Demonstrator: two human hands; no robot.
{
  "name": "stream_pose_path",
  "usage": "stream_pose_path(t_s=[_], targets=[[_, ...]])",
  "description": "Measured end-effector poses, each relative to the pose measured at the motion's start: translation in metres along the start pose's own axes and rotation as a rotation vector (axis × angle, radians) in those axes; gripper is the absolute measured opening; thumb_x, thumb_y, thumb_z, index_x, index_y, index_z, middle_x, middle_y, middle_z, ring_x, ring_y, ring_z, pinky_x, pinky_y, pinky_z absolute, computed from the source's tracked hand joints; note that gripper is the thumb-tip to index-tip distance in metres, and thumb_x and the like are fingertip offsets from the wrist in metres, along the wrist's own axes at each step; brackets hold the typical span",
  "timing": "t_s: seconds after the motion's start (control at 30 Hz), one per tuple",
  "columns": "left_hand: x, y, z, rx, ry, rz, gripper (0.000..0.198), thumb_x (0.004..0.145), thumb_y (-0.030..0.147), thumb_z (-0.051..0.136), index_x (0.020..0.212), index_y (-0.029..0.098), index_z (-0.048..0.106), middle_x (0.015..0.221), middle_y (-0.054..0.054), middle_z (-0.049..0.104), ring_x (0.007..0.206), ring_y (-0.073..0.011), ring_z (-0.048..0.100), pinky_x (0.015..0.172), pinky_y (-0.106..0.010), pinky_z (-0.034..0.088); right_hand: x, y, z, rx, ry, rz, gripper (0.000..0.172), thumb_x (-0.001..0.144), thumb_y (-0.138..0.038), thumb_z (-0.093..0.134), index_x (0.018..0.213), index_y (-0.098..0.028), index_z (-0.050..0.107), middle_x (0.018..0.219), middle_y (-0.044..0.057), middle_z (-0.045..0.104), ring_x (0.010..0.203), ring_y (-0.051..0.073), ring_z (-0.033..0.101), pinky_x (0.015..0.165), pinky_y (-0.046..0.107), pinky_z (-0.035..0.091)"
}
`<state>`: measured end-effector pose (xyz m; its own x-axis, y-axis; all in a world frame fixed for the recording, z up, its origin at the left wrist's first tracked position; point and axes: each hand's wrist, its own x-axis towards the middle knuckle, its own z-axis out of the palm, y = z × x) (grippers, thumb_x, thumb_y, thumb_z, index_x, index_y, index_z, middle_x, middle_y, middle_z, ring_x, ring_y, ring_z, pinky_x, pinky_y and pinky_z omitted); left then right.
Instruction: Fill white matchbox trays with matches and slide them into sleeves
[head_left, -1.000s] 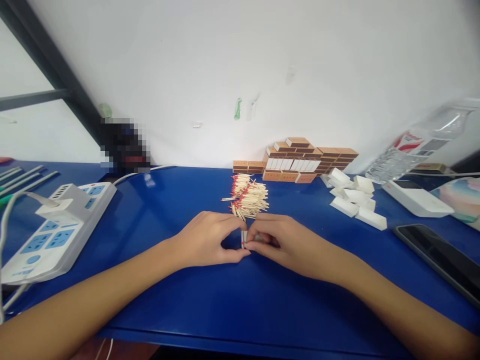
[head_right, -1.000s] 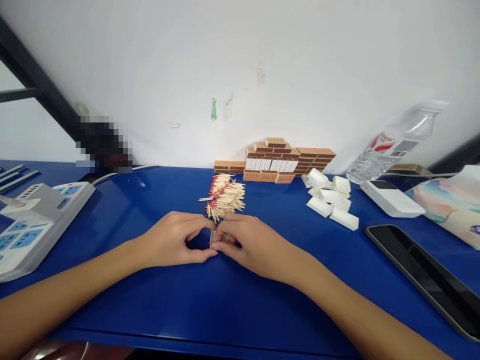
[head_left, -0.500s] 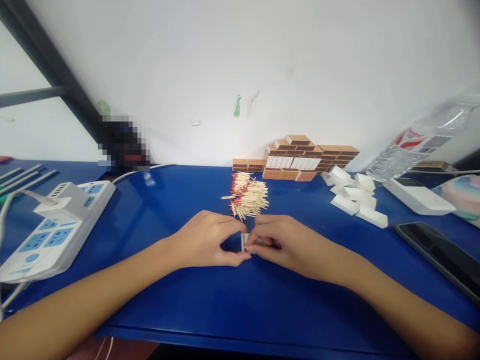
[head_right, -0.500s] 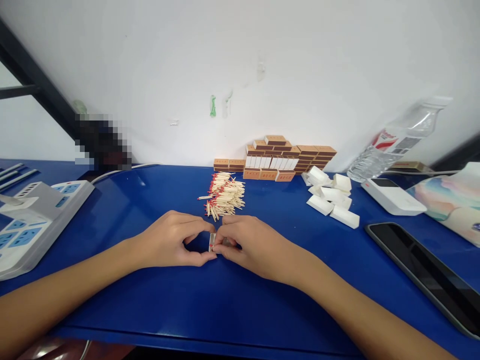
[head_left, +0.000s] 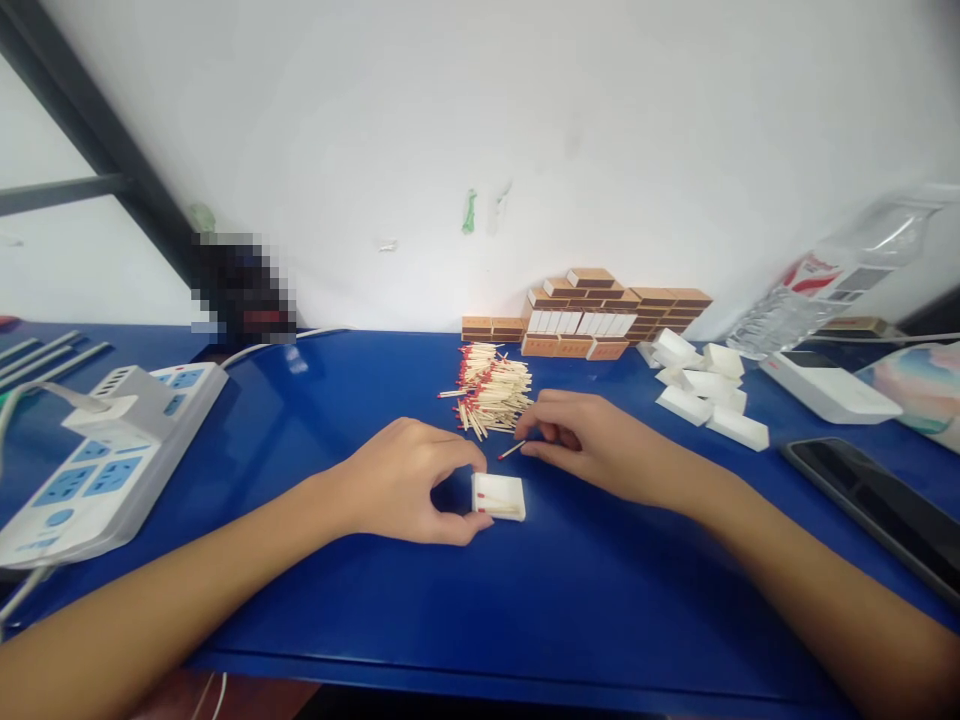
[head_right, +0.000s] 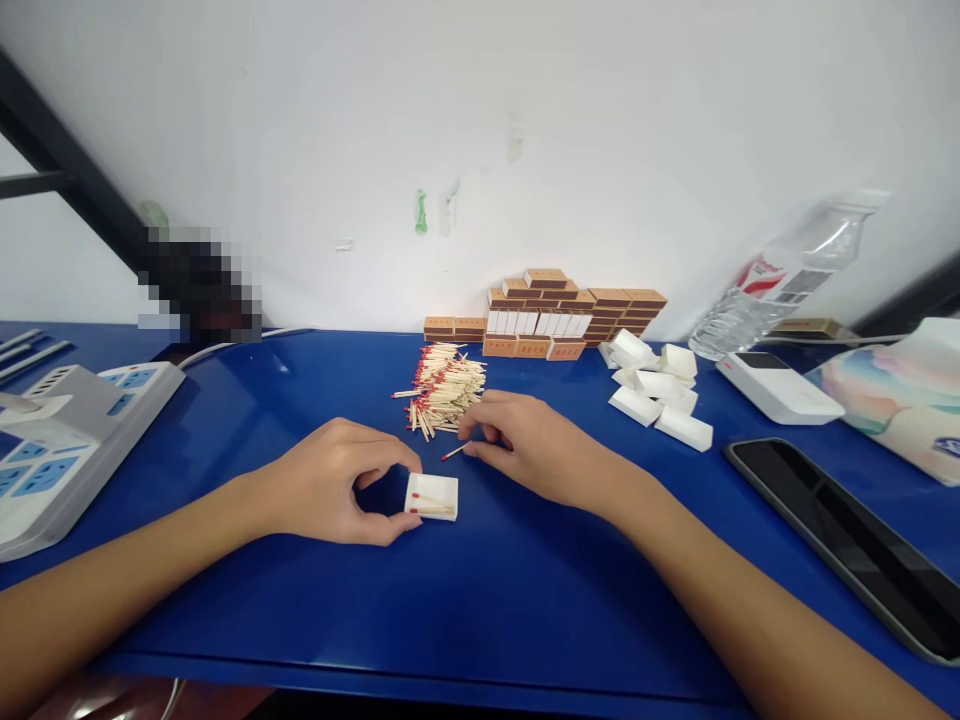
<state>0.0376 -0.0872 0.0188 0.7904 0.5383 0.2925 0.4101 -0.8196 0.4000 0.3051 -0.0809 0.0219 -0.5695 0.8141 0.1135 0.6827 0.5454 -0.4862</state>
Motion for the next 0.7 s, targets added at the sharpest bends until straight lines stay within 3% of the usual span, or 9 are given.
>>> stream_pose_path(t_s=[0.17, 0.3, 0.5, 0.7], targets=[[0.001, -0.005, 0.002, 0.044, -0.044, -0.047, 0.031, 0.083, 0.048, 0.075, 0.097, 0.020, 0.072, 0.064, 0.006, 0.059, 0.055, -0.0088, 0.053, 0.054, -0.024, 0.035, 0.001, 0.001, 0.005, -0.042, -0.024, 0.043, 0.017, 0.099, -0.028, 0.057, 0.086, -0.020, 0.063, 0.084, 0.002, 0.062, 0.074, 0.016, 0.054, 0.065, 0.027, 0.039], [0.001, -0.009, 0.003, 0.088, -0.072, -0.094, 0.033, 0.085, 0.051, 0.072, 0.099, 0.021, 0.071, 0.063, 0.006, 0.057, 0.055, -0.0091, 0.054, 0.054, -0.024, 0.035, -0.002, -0.012, 0.003, 0.004, 0.011, 0.020, 0.016, 0.101, -0.028, 0.056, 0.089, -0.021, 0.062, 0.084, 0.002, 0.062, 0.073, 0.015, 0.054, 0.065, 0.027, 0.039], [0.001, -0.011, 0.003, 0.147, -0.097, -0.145, 0.039, 0.086, 0.056, 0.070, 0.101, 0.020, 0.070, 0.064, 0.004, 0.059, 0.056, -0.0117, 0.055, 0.055, -0.025, 0.035, -0.009, -0.030, 0.013, 0.018, -0.046, -0.046, 0.013, 0.099, -0.022, 0.056, 0.087, -0.021, 0.061, 0.082, 0.000, 0.062, 0.072, 0.014, 0.053, 0.064, 0.026, 0.038], [-0.001, -0.006, 0.005, 0.135, -0.124, -0.072, 0.034, 0.088, 0.053, 0.069, 0.098, 0.020, 0.070, 0.071, 0.003, 0.067, 0.061, -0.0139, 0.061, 0.058, -0.026, 0.036, 0.008, -0.030, 0.018, 0.049, 0.193, 0.118, 0.020, 0.096, -0.032, 0.062, 0.079, -0.021, 0.065, 0.063, -0.003, 0.057, 0.058, 0.013, 0.049, 0.056, 0.027, 0.034]])
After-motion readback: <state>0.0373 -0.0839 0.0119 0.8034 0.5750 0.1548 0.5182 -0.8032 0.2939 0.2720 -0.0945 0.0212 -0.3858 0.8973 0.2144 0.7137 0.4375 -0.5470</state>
